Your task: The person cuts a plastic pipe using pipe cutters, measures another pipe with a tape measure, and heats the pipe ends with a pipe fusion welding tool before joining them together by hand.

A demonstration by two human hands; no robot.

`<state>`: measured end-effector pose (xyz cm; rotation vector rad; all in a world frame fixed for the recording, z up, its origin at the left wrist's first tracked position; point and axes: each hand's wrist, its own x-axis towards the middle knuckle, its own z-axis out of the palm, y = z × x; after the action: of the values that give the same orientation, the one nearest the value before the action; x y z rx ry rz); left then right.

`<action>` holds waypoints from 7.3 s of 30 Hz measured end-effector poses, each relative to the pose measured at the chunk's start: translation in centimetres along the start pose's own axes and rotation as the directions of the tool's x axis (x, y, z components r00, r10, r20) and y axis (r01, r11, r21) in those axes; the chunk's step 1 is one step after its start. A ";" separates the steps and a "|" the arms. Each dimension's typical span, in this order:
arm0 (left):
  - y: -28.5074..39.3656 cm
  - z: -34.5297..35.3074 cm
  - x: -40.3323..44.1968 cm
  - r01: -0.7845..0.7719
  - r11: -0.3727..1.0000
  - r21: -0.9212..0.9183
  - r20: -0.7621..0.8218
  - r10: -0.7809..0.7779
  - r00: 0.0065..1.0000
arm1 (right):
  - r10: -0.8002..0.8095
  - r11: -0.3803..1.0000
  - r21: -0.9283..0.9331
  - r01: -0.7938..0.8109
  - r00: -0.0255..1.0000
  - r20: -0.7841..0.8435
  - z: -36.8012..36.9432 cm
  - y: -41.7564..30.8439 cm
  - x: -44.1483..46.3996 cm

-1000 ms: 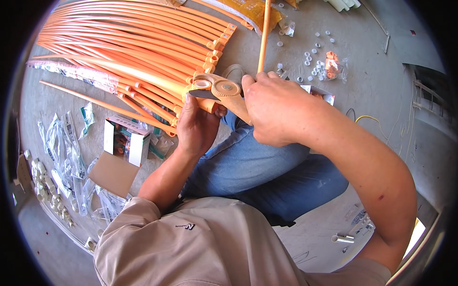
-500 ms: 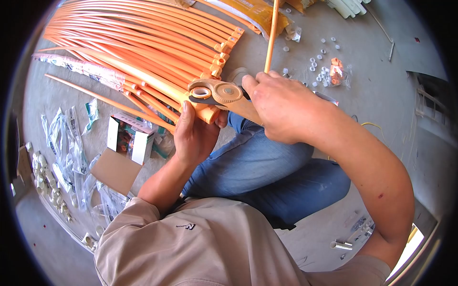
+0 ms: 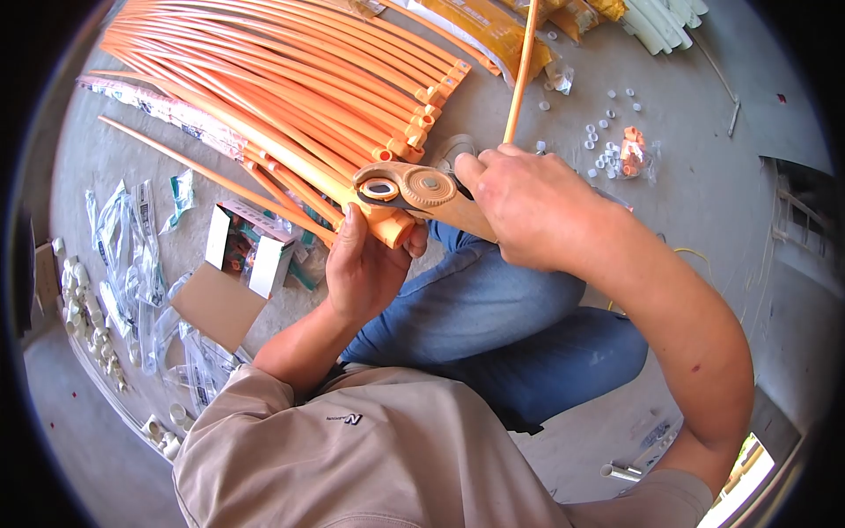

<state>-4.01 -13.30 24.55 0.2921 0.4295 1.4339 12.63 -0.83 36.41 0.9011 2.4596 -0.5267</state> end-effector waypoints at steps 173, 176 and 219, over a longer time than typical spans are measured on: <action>3.4 2.1 -7.4 0.084 0.994 -0.069 0.097 -0.077 0.992 | -0.289 0.957 -0.155 0.244 0.810 -0.511 -2.6 -1.1 0.9; 2.8 2.4 -5.2 0.106 0.994 -0.007 -0.014 -0.106 0.994 | 0.219 0.975 0.040 -0.219 0.976 0.009 -4.1 0.2 -1.3; -5.9 -1.6 5.8 0.255 0.966 -0.033 -0.060 -0.257 0.965 | 0.386 0.922 -0.141 -0.360 0.884 0.265 -1.8 -1.2 -1.4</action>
<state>0.97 -8.35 19.83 0.1640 0.4832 1.1960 12.20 -1.49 38.89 1.1400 1.9654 -0.3768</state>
